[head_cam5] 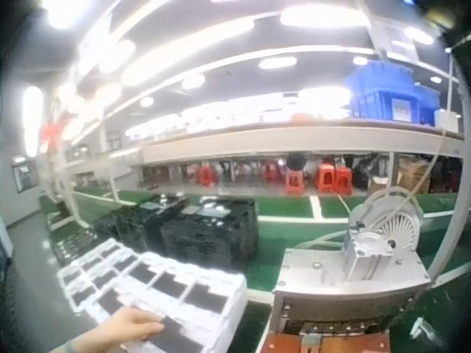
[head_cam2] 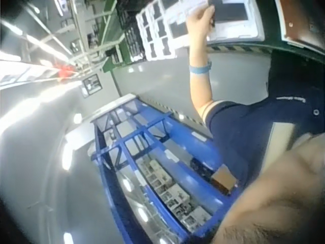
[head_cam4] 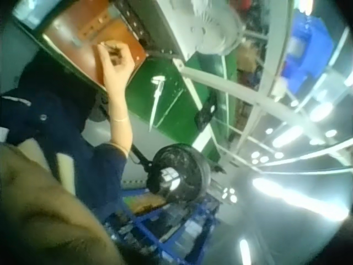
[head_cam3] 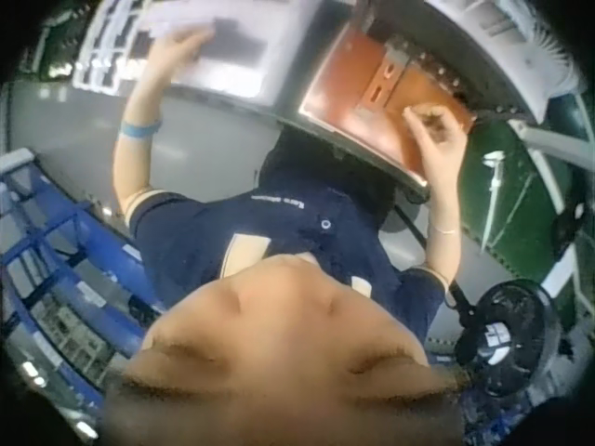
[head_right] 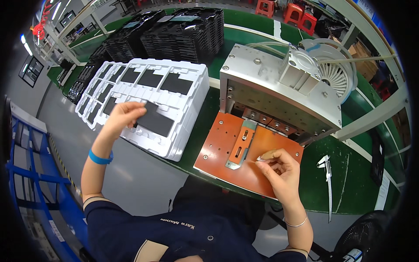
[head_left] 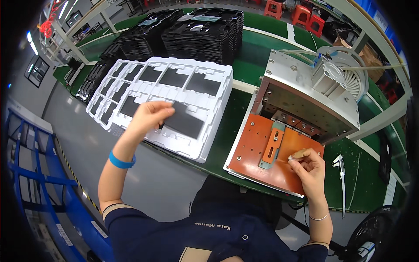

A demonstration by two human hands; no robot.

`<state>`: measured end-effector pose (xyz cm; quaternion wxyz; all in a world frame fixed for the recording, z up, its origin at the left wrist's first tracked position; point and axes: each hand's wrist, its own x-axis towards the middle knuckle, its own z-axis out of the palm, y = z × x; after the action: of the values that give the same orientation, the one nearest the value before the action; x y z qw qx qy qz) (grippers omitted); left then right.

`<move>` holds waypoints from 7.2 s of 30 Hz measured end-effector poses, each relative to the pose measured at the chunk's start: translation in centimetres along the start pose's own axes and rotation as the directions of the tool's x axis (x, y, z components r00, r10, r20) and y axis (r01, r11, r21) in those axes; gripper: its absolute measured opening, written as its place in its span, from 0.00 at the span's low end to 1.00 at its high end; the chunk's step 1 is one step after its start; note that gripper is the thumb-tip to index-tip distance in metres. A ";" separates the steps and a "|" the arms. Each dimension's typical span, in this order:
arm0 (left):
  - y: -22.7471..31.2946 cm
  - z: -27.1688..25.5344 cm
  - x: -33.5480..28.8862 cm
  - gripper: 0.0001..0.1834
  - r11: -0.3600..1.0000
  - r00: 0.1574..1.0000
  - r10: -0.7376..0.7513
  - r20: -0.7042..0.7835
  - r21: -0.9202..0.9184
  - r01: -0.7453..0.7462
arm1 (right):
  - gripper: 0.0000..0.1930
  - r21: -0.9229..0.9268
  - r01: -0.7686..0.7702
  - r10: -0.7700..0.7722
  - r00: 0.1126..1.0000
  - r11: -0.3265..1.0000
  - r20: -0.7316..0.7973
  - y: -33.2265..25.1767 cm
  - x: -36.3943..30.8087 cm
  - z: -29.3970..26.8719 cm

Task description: The person repeatedly picks up small black rectangular components from a white tray and places them into a press machine. They operate the machine to process each component, then remove it and place it back into the tray. The person also uses a caliper to measure one of the components during the process.

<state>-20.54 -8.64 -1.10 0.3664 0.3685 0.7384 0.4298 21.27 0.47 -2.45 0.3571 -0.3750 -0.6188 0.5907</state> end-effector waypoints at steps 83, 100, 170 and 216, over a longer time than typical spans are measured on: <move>-19.7 -22.4 5.8 0.54 0.888 0.158 0.226 -0.961 0.270 0.372 | 0.07 -0.375 0.281 -0.249 0.959 0.883 0.133 -4.1 0.6 1.8; -21.5 -19.2 5.4 0.37 0.934 0.496 0.113 -0.861 0.262 0.242 | 0.11 -0.426 0.554 -0.242 0.768 0.715 0.593 -5.8 6.6 11.2; 4.8 18.5 0.0 0.12 0.184 0.079 0.741 0.667 -0.089 -0.979 | 0.20 -0.905 0.335 -0.455 0.870 0.263 0.190 0.6 1.8 0.9; 5.7 18.8 0.1 0.28 0.261 0.206 0.586 0.784 0.057 -0.964 | 0.15 -0.763 0.302 -0.303 0.942 0.571 0.146 -0.4 1.8 -2.0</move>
<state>-3.14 0.38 -2.76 0.1730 0.9089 0.3370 0.1742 22.21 2.98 -1.93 0.2562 -0.3809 -0.8665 0.1961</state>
